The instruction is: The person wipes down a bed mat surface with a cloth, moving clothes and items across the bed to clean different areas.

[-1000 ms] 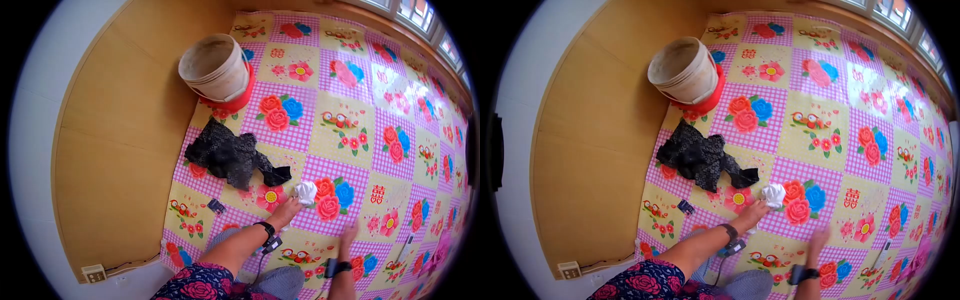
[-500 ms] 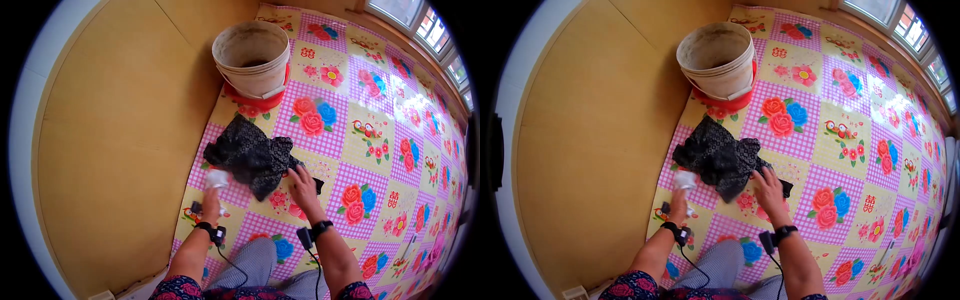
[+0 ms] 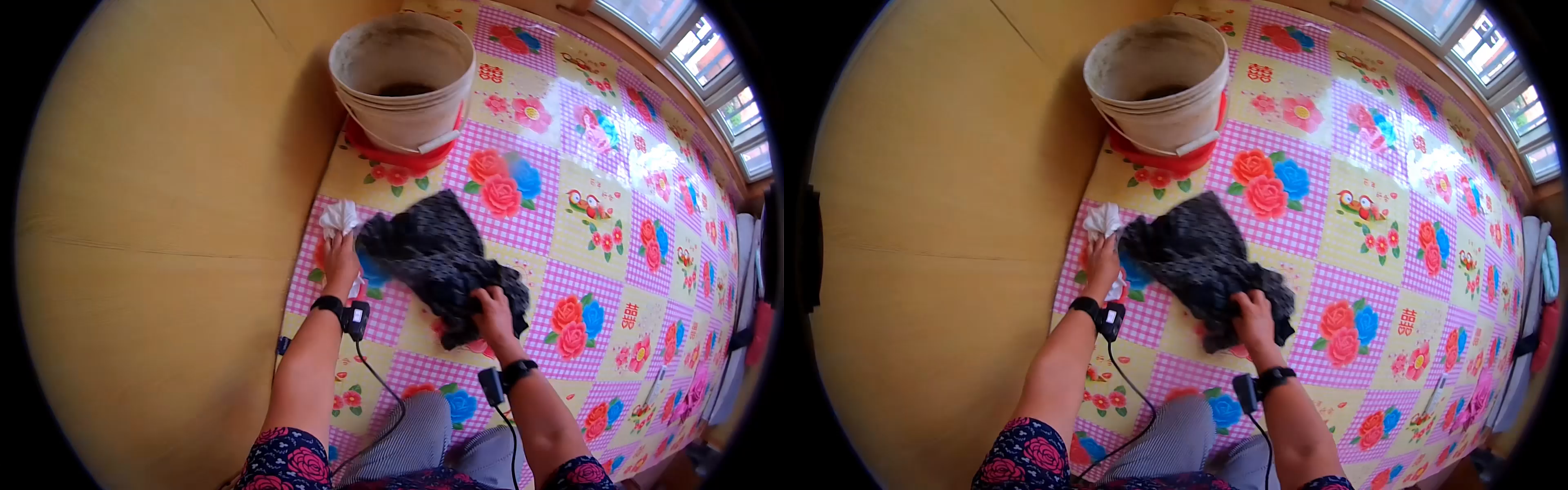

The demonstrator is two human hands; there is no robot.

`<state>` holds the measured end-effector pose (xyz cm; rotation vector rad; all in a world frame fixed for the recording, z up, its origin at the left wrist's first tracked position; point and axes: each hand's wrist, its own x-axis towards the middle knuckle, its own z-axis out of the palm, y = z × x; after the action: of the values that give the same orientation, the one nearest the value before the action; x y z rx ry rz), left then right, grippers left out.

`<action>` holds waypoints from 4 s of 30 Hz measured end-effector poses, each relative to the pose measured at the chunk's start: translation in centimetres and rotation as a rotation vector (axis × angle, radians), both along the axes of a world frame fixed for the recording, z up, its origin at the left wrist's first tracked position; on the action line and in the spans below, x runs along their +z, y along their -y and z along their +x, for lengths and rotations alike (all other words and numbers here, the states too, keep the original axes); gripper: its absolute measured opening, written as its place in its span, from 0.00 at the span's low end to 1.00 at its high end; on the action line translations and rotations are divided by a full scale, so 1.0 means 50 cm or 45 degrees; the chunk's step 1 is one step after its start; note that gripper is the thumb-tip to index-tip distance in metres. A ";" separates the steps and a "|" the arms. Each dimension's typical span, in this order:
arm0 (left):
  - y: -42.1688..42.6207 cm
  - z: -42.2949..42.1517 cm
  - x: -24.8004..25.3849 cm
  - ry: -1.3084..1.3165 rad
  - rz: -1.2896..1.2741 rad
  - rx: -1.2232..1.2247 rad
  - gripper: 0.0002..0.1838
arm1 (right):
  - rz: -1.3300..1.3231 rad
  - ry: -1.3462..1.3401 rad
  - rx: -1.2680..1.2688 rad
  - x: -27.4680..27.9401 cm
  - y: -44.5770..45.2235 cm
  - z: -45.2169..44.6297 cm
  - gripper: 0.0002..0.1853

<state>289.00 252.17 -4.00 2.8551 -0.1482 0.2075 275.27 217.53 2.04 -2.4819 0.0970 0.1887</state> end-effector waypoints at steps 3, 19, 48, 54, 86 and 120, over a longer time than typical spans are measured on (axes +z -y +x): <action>0.061 -0.021 0.007 -0.033 0.022 0.054 0.20 | -0.013 -0.057 -0.174 -0.001 0.127 -0.119 0.25; 0.338 -0.241 0.138 -0.278 -0.166 -0.415 0.06 | 0.595 -0.053 -0.534 0.185 0.283 -0.389 0.11; 0.276 -0.292 0.127 -0.484 0.213 -0.410 0.14 | 0.794 -0.597 -0.805 -0.031 0.154 -0.593 0.33; 0.439 -0.378 0.120 -0.304 -0.033 -1.074 0.19 | 0.089 -0.344 -0.954 -0.037 0.141 -0.523 0.43; 0.998 0.121 -0.078 -0.069 -0.589 -1.091 0.17 | -0.618 0.231 -0.725 -0.119 0.501 -0.145 0.23; 0.976 0.134 0.025 -0.258 -0.032 -1.779 0.25 | -0.478 0.171 -0.815 -0.101 0.508 -0.145 0.25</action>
<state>295.70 203.37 -2.73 2.0579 -1.8751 -0.3547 268.01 192.13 -2.99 -2.6722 0.9249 -0.2924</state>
